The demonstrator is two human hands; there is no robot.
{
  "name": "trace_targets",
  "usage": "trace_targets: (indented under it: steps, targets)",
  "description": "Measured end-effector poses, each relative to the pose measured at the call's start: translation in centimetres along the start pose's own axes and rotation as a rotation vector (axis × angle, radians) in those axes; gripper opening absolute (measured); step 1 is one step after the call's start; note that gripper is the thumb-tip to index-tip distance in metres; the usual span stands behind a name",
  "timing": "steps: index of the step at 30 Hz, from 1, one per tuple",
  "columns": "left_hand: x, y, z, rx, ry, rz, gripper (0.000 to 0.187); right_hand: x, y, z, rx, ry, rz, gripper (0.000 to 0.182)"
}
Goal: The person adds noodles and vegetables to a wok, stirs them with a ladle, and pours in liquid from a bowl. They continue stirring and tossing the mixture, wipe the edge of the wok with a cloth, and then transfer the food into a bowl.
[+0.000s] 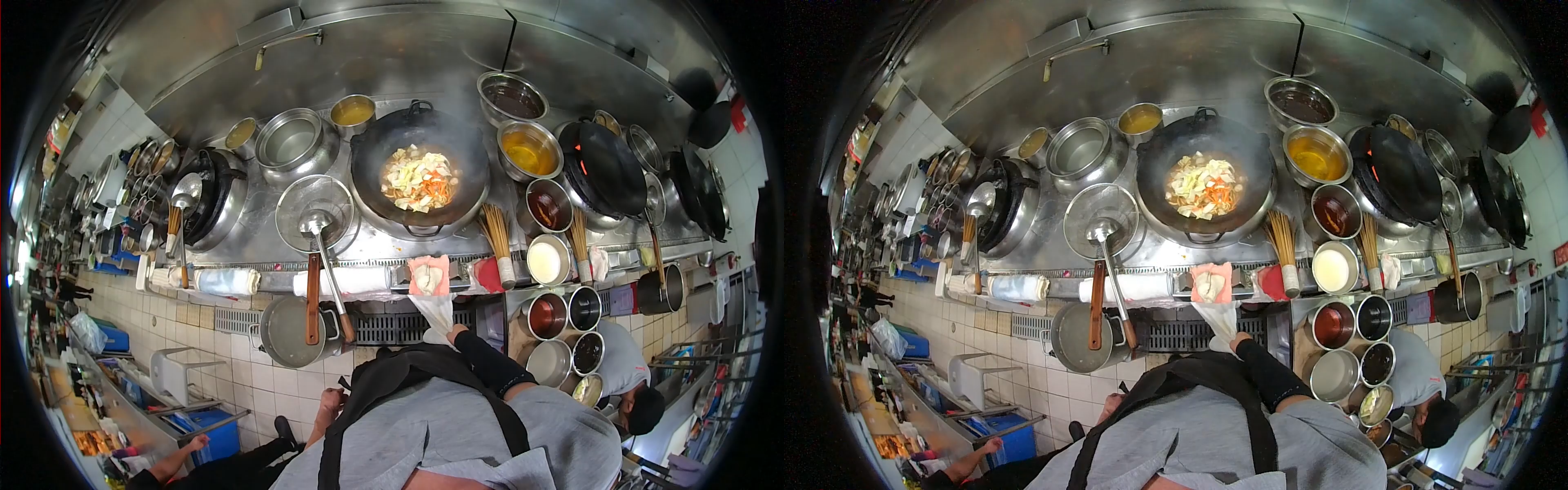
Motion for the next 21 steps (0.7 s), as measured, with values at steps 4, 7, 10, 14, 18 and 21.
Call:
trace_targets:
  steps: [4,7,10,14,18,21]
  targets:
    - [-0.6,-0.3,-0.4,-0.025,-0.011,0.006,0.023,0.1,-0.2,-0.2,-0.012,0.014,0.001,0.037]
    - [-1.3,-0.5,-1.3,-0.058,-0.158,-0.073,0.024,0.3,-0.3,-0.3,0.025,0.021,-0.015,0.037]
    - [-2.3,-0.7,-2.0,-0.070,-0.179,-0.100,0.026,0.3,-0.4,-0.3,0.015,0.012,-0.009,0.038]
    - [-2.6,-0.6,-1.6,-0.040,-0.084,-0.036,0.027,0.3,-0.4,-0.2,0.009,0.010,-0.005,0.038]
    - [-2.0,-0.4,-0.9,-0.029,-0.031,-0.032,0.027,-0.1,-0.1,0.2,0.007,0.025,0.001,0.043]
    - [-2.2,-0.4,-1.1,-0.031,-0.038,-0.037,0.027,-0.1,-0.1,0.2,0.004,0.029,0.003,0.046]
Point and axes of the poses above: each hand's wrist, its own z-axis away from the middle knuckle, its own y-axis out of the back of the hand, x = y × z, the point moved 10 cm from there along -z, towards the middle knuckle, and after that the axes turned 4 degrees about -z, right-handed, at the moved point
